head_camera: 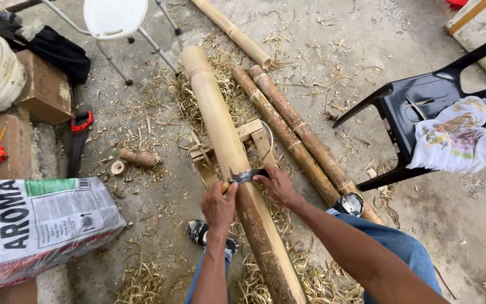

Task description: Shaving the outer layer of a bamboo pole using a drawknife-like blade.

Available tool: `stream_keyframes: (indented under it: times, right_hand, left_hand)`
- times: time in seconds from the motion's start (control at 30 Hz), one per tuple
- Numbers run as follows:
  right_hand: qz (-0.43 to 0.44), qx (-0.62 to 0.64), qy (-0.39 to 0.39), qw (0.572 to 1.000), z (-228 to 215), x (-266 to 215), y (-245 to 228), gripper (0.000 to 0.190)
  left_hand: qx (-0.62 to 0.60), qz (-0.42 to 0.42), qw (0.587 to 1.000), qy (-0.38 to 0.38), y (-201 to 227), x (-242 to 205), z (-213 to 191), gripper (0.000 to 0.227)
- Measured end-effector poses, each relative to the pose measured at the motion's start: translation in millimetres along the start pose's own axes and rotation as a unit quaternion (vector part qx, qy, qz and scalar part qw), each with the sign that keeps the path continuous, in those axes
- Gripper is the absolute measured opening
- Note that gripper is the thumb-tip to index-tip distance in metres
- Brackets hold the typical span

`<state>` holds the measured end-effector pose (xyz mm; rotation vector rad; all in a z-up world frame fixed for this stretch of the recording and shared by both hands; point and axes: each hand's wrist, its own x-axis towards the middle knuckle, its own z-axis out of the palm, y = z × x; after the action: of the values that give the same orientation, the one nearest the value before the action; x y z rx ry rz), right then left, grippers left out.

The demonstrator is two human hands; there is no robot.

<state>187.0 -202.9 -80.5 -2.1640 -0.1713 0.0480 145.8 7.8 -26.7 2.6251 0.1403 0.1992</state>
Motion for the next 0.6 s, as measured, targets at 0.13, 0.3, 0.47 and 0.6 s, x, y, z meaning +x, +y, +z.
stream_keyframes:
  times: [0.13, 0.3, 0.47, 0.6]
  right_hand:
    - [0.009, -0.030, -0.006, 1.000, -1, 47, 9, 0.048]
    - [0.053, -0.034, -0.036, 0.997, 7, 73, 11, 0.047]
    - [0.013, -0.049, 0.006, 0.999, 10, 105, 7, 0.051]
    - [0.032, -0.076, -0.006, 0.997, 15, 137, 16, 0.049]
  left_hand:
    - [0.012, 0.002, 1.000, -0.003, -19, 49, 26, 0.046]
    - [0.026, -0.022, 0.999, -0.040, -25, 72, 26, 0.044]
    - [0.020, -0.028, 0.999, -0.037, -31, 102, 35, 0.044]
    - [-0.011, -0.041, 0.999, -0.031, -23, 127, 31, 0.042]
